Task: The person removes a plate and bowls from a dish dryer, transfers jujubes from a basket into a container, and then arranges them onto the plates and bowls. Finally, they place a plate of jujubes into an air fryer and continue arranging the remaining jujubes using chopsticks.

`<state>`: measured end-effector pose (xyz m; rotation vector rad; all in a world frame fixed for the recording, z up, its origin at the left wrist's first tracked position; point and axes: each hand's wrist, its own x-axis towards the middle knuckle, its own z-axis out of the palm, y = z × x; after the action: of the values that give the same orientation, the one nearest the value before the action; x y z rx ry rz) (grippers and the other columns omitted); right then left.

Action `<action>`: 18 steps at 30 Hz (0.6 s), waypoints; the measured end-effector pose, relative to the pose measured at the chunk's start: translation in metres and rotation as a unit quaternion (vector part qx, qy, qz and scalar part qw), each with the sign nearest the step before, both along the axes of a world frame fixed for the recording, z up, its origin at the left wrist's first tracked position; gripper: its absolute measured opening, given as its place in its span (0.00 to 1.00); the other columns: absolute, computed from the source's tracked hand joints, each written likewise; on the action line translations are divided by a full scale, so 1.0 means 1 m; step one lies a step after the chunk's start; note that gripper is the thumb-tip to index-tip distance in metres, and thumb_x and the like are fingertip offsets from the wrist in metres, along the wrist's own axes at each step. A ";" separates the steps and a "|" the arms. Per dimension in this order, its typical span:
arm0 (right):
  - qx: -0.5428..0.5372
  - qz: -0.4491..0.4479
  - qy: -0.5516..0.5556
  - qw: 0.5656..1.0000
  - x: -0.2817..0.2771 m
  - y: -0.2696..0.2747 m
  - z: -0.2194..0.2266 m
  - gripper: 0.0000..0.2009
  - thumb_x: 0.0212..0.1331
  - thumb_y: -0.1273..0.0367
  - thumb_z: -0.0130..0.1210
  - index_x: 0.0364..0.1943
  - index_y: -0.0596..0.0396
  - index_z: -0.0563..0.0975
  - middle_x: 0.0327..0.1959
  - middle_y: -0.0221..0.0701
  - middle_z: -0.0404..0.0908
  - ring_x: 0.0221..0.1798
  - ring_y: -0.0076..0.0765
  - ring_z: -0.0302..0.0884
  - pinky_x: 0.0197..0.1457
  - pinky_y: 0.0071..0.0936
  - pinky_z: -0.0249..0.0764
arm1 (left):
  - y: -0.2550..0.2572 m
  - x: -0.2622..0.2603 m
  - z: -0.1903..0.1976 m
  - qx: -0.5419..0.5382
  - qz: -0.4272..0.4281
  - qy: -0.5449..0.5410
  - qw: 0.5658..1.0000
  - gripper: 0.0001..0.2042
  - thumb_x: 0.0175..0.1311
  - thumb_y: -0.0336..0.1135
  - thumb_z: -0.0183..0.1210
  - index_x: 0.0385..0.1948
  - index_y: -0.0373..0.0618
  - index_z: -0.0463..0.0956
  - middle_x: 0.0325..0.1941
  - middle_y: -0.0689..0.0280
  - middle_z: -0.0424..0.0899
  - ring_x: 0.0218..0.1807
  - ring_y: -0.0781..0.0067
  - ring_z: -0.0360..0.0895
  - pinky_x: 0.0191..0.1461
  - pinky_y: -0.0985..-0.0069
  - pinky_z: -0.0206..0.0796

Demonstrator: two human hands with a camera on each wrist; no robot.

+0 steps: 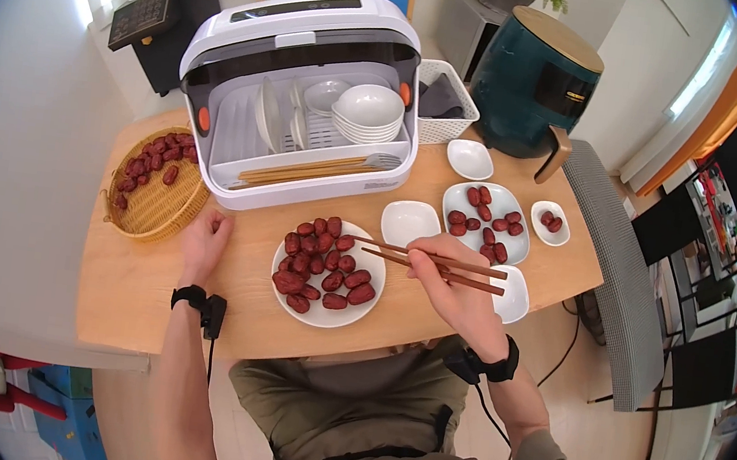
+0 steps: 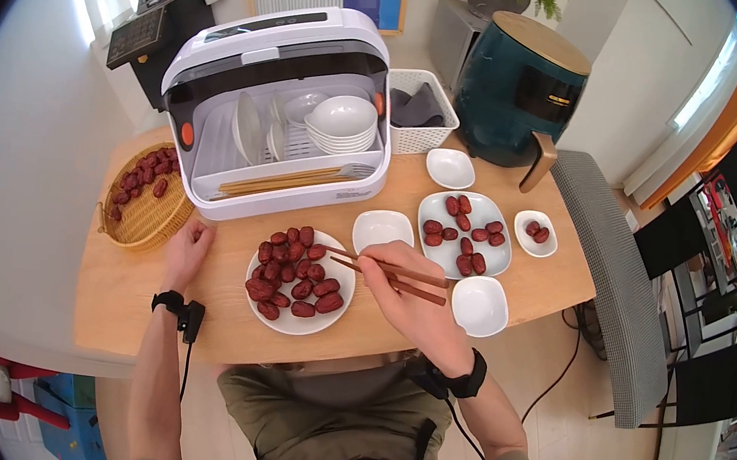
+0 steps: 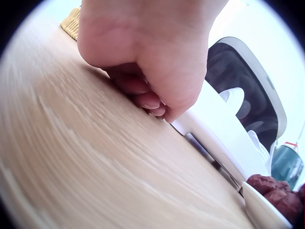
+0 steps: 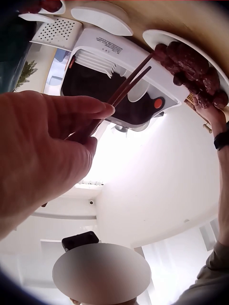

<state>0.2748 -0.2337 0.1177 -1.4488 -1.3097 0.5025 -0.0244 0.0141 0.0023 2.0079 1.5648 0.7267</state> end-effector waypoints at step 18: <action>-0.059 -0.008 0.030 0.998 -0.005 0.026 -0.010 0.08 0.65 0.72 0.55 0.40 0.66 0.77 0.32 0.35 0.82 0.35 0.26 0.84 0.36 0.18 0.79 | 0.005 -0.001 -0.010 0.025 -0.008 -0.016 1.000 0.13 0.61 0.41 0.58 0.29 0.37 0.77 0.23 0.60 0.80 0.27 0.71 0.76 0.34 0.72 0.67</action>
<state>0.2703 -0.2080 0.1072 -1.5287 -1.2378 0.6165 -0.0252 0.0189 -0.0074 2.0330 1.5255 0.7954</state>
